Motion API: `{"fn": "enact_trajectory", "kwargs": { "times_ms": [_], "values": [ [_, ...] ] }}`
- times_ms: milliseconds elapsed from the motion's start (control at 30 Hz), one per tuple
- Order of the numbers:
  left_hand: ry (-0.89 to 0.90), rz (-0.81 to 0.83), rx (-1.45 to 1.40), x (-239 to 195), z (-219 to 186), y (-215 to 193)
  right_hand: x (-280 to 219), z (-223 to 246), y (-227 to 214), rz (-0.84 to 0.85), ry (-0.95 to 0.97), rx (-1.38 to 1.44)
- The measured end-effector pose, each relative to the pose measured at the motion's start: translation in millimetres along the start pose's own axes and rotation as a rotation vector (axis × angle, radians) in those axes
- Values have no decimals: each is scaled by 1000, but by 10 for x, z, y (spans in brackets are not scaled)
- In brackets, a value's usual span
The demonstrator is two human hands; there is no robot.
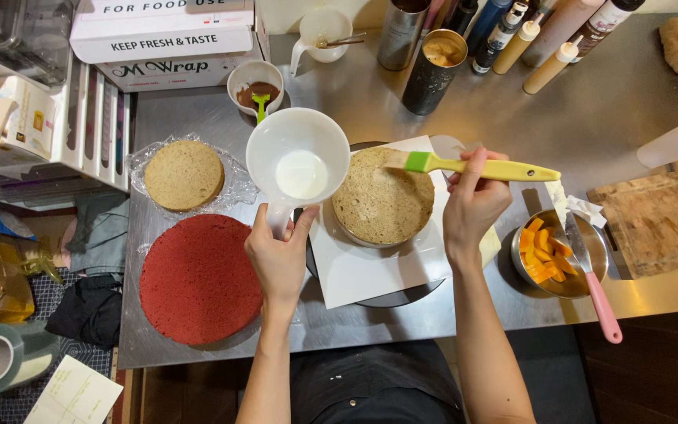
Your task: The person brushes a liquid onto a cake layer, spreads white cream with a spatula, pipes additional cream from a bag, and places sliced orange fruit pieces on top. The cake remains on a rotating stand during the process.
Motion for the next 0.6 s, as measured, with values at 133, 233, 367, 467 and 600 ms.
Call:
{"fn": "enact_trajectory", "kwargs": {
  "times_ms": [133,233,367,467,600],
  "values": [
    [-2,1,-25,-48,-37,41,-9,93,-37,73,-62,-183],
    [-22,8,14,-58,-61,46,-171,155,-129,19,-66,-198],
    [-83,49,-37,-94,-92,91,-376,216,-219,36,-74,-286],
    [-51,39,-62,-115,-132,101,-453,253,-255,-2,-75,-177],
    [-55,45,-21,-157,-134,96,-554,270,-250,85,-61,-351]
  ]
}}
Point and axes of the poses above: each hand's wrist, its own x-axis towards the middle knuckle, its own y-axis out of the palm, z = x × y, the point moved 3 cm from there along x, towards the middle knuckle, and after that the axes turned 13 degrees about x, right-handed, at the moved point
